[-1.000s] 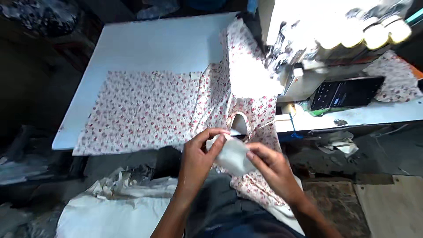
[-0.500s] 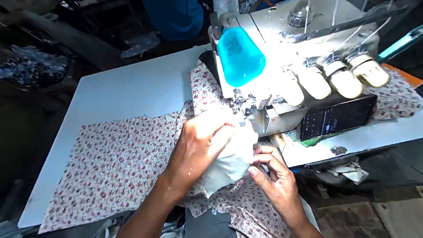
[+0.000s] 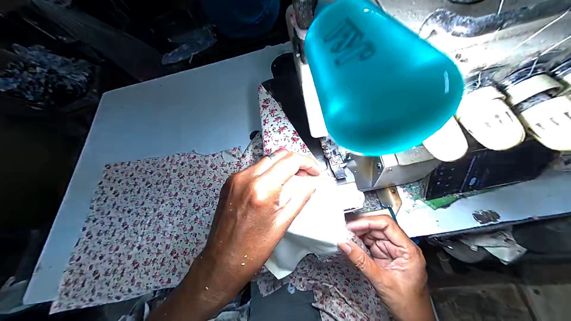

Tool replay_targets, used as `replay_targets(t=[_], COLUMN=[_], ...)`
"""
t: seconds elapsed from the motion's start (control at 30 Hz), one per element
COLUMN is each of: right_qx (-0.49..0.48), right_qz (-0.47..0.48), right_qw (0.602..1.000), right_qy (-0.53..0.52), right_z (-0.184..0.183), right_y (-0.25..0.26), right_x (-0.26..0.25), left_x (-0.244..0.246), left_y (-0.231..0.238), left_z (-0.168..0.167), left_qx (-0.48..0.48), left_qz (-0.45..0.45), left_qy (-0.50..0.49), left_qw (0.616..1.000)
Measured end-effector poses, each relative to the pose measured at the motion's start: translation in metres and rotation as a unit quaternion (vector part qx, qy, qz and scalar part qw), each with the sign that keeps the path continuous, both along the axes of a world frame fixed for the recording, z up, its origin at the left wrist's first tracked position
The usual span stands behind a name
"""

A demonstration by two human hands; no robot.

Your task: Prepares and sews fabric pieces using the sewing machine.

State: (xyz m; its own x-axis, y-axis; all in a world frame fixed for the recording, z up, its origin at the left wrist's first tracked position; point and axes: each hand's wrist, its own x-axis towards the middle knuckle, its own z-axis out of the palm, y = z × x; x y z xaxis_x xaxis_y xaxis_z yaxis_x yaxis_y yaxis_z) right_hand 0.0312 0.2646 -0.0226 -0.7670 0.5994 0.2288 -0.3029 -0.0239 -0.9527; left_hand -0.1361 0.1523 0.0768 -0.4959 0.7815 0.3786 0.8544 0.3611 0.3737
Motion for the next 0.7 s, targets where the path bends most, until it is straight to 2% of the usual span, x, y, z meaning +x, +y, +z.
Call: replay_targets(t=[0.17,0.33,0.5,0.7], right_qx=[0.047,0.012,0.026,0.064], right_qz=[-0.022,-0.033,-0.042,-0.044], right_qw=[0.999,0.999,0.999,0.997], right_qy=[-0.008,-0.008,0.018,0.013], right_z=[0.001,0.015,0.022,0.028], right_y=[-0.002,-0.003,0.002,0.004], right_x=[-0.001,-0.001,-0.003,-0.011], left_x=[0.006,0.003,0.002,-0.013], left_y=[-0.006,0.008,0.018,0.020], left_z=[-0.010,-0.017,-0.014,-0.014], left_qx=[0.038,0.071,0.061,0.058], left_qz=[0.000,0.001,0.024,0.002], left_qy=[-0.032,-0.013,-0.020,-0.004], left_qw=[0.999,0.997,0.998,0.998])
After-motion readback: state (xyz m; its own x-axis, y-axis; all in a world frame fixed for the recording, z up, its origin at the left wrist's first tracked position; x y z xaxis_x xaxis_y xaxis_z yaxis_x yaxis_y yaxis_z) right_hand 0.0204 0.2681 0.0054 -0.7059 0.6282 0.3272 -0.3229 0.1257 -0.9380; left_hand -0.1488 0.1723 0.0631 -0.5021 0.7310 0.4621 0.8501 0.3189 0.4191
